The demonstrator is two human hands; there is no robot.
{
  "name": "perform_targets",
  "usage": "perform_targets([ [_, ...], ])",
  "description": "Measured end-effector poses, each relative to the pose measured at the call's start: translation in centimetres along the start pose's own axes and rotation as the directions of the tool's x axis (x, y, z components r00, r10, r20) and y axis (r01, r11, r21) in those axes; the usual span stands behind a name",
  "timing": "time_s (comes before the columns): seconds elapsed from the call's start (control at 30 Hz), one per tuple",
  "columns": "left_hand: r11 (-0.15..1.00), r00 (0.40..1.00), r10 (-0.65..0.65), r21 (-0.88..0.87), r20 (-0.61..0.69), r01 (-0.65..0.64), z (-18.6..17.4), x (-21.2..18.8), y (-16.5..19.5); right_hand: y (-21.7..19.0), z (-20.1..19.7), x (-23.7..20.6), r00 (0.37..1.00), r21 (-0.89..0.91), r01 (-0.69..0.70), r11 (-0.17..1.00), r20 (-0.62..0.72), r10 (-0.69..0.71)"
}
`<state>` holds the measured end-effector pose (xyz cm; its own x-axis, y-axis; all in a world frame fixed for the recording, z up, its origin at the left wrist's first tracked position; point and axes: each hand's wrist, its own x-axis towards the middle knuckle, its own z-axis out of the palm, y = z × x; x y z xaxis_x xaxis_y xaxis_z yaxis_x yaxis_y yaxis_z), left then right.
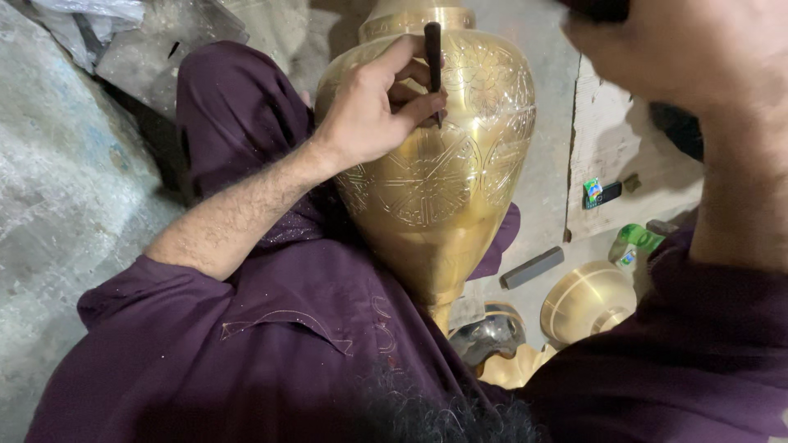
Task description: The person sits on the floor holding a punch against a large brass vase and strikes the punch with a wooden mallet to engrave decorative patterns, repeatedly repositioning the punch across the vase surface.
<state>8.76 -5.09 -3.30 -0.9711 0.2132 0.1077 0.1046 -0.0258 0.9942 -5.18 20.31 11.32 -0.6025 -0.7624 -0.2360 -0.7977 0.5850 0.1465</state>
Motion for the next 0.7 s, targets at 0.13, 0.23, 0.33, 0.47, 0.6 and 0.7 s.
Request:
perform_targets([
  [0.13,0.999,0.999,0.035,0.022,0.023,-0.035,-0.2,0.3,0.0,0.0,-0.3,-0.2,1.0,-0.034,0.014,0.999,0.027,-0.014],
  [0.23,0.998,0.997,-0.038,-0.038,0.067,0.04,-0.3,0.5,0.2,-0.2,-0.5,-0.4,0.996,0.026,-0.08,0.996,0.039,0.078],
  [0.33,0.999,0.997,-0.027,-0.038,0.073,0.03,-0.4,0.6,0.4,-0.2,-0.9,-0.6,1.0,0.002,-0.008,1.0,-0.003,0.008],
  [0.47,0.999,0.994,-0.017,0.045,0.105,0.012,-0.4,1.1,0.4,0.0,-1.2,-1.3,0.991,0.097,-0.09,0.991,0.108,0.08],
  [0.6,0.993,0.984,-0.059,-0.086,0.17,0.075,-0.3,1.2,0.4,0.0,-0.7,-2.1,0.995,0.135,-0.043,0.99,-0.08,0.054],
  [0.7,0.999,0.982,-0.048,0.01,0.182,0.047,-0.4,1.7,0.3,0.0,-0.5,-2.4,0.987,0.126,-0.032,0.992,-0.152,0.051],
])
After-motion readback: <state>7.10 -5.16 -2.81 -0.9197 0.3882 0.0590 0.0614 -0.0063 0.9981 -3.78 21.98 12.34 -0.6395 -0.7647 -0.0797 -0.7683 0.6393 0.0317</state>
